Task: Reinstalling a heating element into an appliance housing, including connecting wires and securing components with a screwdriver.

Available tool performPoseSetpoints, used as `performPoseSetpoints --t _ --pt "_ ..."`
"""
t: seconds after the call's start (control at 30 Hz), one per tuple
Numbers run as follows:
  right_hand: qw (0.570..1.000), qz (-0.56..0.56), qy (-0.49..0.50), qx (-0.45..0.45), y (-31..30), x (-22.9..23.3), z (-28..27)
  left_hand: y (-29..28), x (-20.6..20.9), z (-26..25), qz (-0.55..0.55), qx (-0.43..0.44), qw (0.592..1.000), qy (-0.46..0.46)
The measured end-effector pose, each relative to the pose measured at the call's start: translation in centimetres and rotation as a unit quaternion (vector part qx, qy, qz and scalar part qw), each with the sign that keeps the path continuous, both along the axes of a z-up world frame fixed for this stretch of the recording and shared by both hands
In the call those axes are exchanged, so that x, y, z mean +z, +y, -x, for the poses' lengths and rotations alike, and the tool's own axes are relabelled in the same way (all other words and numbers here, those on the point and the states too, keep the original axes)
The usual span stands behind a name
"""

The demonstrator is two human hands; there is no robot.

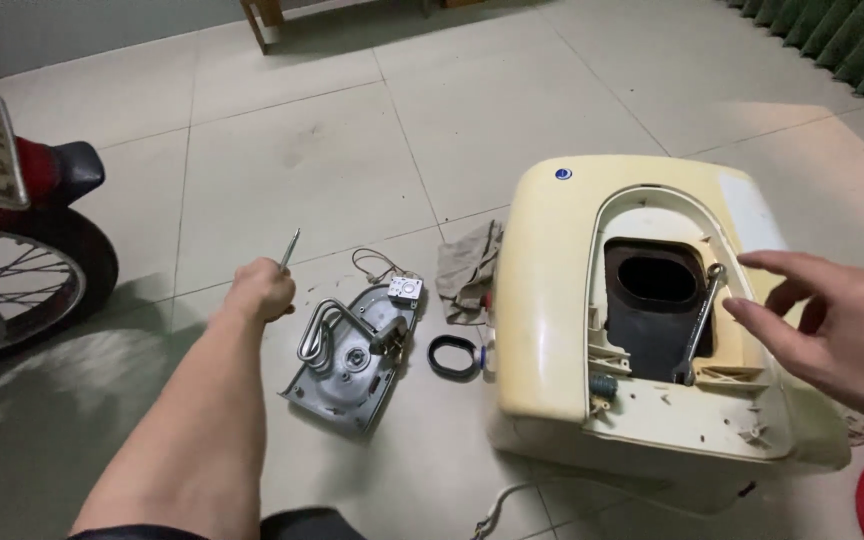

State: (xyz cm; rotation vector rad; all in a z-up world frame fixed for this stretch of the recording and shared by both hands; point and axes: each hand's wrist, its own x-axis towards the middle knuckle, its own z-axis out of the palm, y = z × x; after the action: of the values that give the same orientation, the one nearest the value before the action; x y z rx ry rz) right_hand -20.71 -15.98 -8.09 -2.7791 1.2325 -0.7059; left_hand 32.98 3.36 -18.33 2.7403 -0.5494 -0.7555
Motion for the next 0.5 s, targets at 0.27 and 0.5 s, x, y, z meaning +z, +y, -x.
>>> performPoseSetpoints --t 0.27,0.5 --pt "0.987 -0.134 -0.088 -0.031 -1.9 -3.7 2.6 1.1 -14.4 -7.2 -0.129 -0.163 0.977 -0.056" --pt "0.986 -0.143 -0.058 -0.066 -3.2 -5.7 4.8 2.7 -18.9 -1.9 -0.128 -0.076 0.988 0.045"
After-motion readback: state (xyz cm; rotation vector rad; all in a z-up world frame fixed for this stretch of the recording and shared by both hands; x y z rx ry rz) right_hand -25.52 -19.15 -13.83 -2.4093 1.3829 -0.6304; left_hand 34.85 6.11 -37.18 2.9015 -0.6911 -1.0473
